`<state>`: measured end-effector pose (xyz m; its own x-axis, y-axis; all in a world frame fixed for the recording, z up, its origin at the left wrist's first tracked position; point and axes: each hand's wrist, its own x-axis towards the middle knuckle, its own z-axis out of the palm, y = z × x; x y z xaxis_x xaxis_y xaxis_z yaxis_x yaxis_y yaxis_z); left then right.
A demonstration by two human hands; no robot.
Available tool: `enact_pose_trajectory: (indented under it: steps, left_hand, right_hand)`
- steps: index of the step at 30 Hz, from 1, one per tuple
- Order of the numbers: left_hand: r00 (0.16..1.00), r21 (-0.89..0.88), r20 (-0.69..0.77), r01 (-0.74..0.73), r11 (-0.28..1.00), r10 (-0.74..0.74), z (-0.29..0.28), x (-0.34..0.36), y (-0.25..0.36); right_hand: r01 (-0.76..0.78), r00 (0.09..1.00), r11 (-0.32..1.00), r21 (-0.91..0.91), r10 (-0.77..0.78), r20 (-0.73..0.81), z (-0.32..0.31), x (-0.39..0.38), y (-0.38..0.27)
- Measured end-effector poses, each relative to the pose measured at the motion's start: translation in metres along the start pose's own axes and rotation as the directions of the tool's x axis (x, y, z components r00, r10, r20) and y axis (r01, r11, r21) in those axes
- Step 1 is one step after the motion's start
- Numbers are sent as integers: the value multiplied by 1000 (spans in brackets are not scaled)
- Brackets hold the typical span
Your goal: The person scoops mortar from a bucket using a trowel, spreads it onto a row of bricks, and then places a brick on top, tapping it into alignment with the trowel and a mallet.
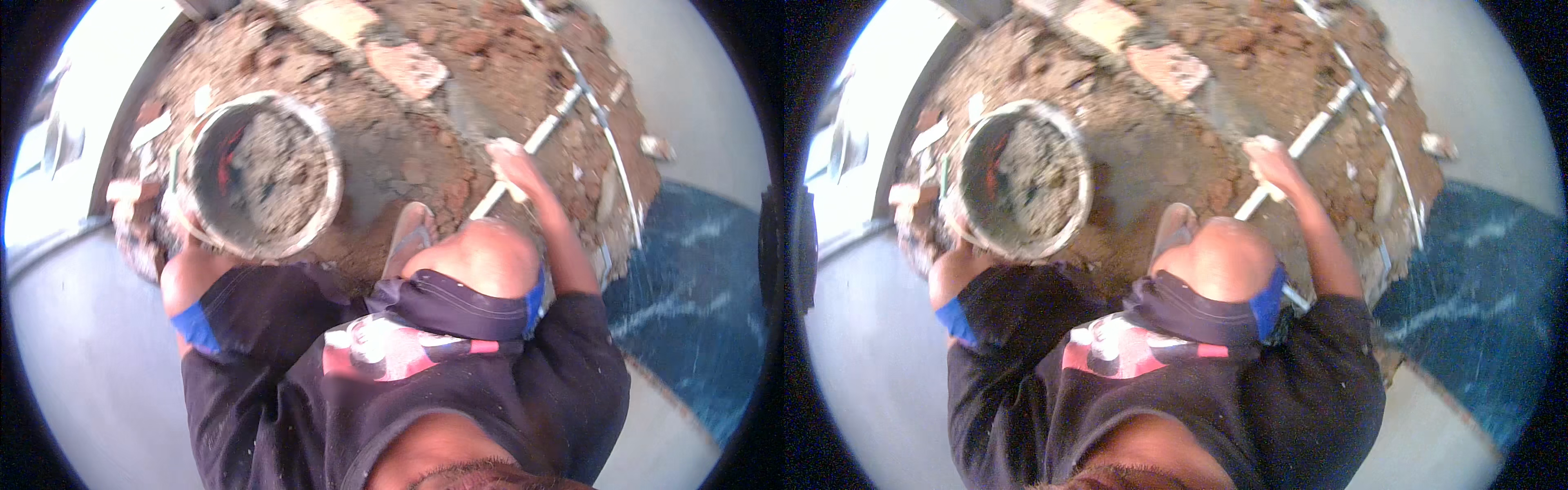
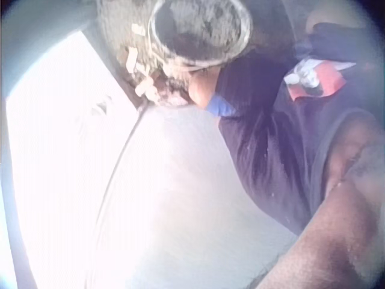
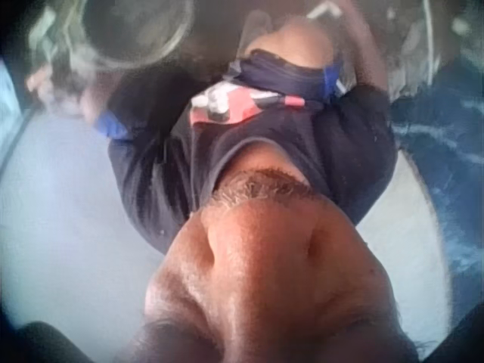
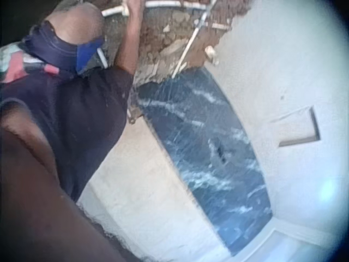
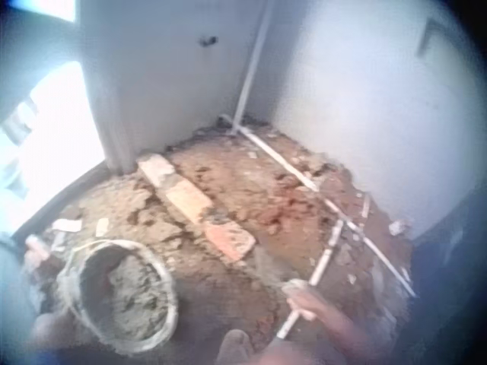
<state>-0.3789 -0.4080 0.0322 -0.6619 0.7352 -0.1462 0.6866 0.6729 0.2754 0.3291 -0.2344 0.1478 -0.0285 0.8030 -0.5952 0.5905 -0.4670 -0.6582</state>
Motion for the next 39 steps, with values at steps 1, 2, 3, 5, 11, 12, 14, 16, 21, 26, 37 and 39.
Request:
enact_pose_trajectory:
  steps: [1, 2, 3, 5, 11, 12, 14, 16, 21, 26, 37, 39]
  left_hand:
    - [1000, -2, -16, 9, 1000, -9, -3, -3, -3]
    - [1000, -2, -14, -25, 1000, 25, 4, 8, 15]
    - [999, -1, -51, 10, 1000, -10, -8, -2, 11]
    - [998, -33, -68, -2, 999, -1, -2, 10, 39]
    - [981, -147, -136, 117, 982, -137, -3, -9, 32]
    - [980, -174, -140, 116, 978, -141, -2, -4, 35]
    - [976, -243, -148, 120, 962, -160, -3, -3, 34]
    - [975, -358, -122, 131, 924, -186, -9, 0, 25]
    - [937, -651, 143, 332, 683, -319, -16, 4, -30]
    - [939, -923, 339, 344, -171, 59, -66, -9, 33]
    - [898, -927, 257, 333, -170, 356, -204, -21, 118]
    - [911, -953, 298, 303, 28, 284, -221, -21, 125]
  right_hand:
    - [102, 995, 995, -8, -102, -17, -8, -6, 2]
    - [79, 994, 997, 15, -78, -76, -9, -31, -17]
    - [100, 990, 995, 29, -97, -98, -7, -46, -43]
    - [130, 991, 990, 47, -130, 2, -8, -72, -69]
    - [356, 909, 930, -96, -321, 266, 33, -94, -150]
    - [382, 890, 918, -107, -334, 309, 41, -97, -161]
    - [404, 860, 905, -136, -325, 393, 59, -102, -183]
    - [481, 807, 855, -194, -344, 481, 78, -98, -195]
    - [726, 638, 647, -234, -506, 580, 127, -87, -222]
    - [701, 678, 643, -310, -464, 571, 144, -89, -251]
    - [685, 616, 711, 159, -682, 394, 178, -61, -268]
    - [577, 622, 771, 270, -628, 467, 191, -59, -276]
